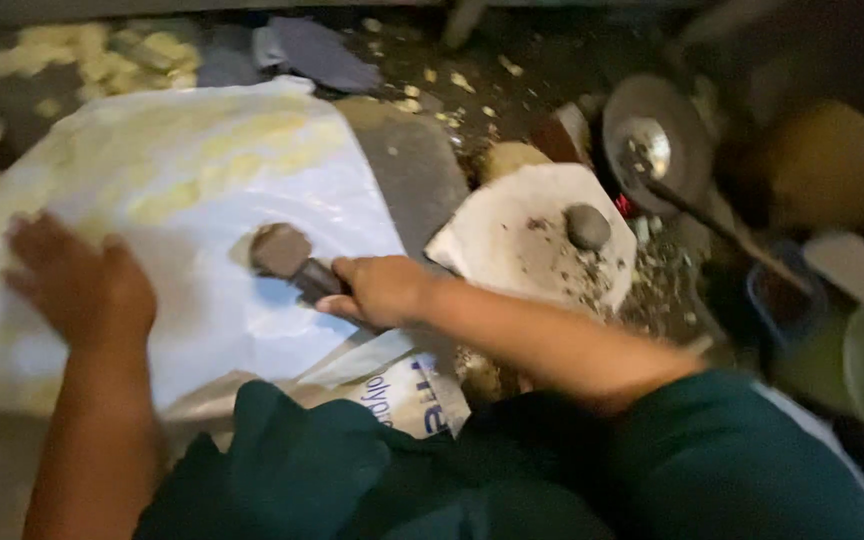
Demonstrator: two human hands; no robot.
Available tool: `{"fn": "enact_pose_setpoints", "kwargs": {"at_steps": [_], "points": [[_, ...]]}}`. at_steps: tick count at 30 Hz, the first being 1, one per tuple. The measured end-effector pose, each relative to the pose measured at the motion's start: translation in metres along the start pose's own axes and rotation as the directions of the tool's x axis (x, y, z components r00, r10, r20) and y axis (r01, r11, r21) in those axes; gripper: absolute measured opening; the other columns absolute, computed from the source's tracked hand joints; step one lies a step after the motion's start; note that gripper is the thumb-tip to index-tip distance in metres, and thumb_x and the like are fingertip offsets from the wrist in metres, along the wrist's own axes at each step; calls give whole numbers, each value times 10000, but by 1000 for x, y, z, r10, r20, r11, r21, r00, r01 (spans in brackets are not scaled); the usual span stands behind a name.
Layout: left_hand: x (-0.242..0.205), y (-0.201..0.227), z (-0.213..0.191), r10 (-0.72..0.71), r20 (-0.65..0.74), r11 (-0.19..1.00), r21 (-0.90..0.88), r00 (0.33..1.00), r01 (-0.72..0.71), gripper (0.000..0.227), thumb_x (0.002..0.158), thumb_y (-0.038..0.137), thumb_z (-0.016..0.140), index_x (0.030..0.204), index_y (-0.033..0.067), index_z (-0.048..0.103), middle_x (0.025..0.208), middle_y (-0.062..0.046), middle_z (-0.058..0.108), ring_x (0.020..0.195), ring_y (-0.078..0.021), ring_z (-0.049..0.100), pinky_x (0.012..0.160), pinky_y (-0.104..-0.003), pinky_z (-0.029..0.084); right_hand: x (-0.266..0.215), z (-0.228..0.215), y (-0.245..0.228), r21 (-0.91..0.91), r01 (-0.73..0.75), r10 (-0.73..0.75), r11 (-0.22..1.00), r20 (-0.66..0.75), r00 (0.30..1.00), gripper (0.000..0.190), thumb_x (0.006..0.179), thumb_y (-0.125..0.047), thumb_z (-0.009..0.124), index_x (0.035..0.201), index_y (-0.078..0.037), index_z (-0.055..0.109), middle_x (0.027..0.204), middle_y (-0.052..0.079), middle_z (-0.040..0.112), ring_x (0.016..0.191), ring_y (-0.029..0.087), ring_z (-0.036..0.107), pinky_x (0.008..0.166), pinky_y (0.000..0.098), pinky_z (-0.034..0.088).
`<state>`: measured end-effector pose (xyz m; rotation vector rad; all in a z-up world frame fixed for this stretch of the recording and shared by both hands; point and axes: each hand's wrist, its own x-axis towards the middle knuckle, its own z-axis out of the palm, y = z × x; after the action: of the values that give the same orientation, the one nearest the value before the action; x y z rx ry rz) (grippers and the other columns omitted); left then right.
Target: Manually cracking nuts with a stone and flattening processed pieces with a mallet
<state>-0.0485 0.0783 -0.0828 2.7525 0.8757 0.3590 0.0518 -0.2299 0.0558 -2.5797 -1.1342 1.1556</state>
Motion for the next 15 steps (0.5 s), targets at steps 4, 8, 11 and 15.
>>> {"fn": "enact_pose_setpoints", "kwargs": {"at_steps": [4,8,11,15], "points": [[0,-7,-7,7,95,1000,-8,995,-6,579,1145,23,548,1579,-266,297,1609,-461,264,1477,-549,215,1128,-675,135,-56,-48,100,-109,6,1,994,71,998,380,963,-459,626,1127,-116,643,1027,131,741,892,367,697,816,488,533],[-3,-61,-7,201,4,920,-343,979,-188,356,1095,-142,526,1423,-280,511,1254,-475,587,1010,-577,589,883,-556,453,-127,-55,206,-324,-230,163,918,-222,961,361,1042,-368,456,1260,-116,597,1032,144,697,771,334,696,709,460,575],[0,-116,14,184,-2,974,-136,983,-183,394,1415,94,508,1335,-218,735,1086,-369,729,827,-490,681,703,-502,539,-135,-4,256,-390,-156,-27,907,-425,905,535,992,-499,516,1289,-54,516,1073,172,605,803,342,645,687,457,593],[18,3,-67,319,86,887,-378,944,-265,287,1387,-87,508,1318,-319,663,1072,-392,679,827,-430,655,618,-449,483,-119,90,299,-301,-56,-123,952,-544,830,532,1050,-378,462,1496,-90,432,1564,193,381,1459,429,319,1172,566,328]]}}
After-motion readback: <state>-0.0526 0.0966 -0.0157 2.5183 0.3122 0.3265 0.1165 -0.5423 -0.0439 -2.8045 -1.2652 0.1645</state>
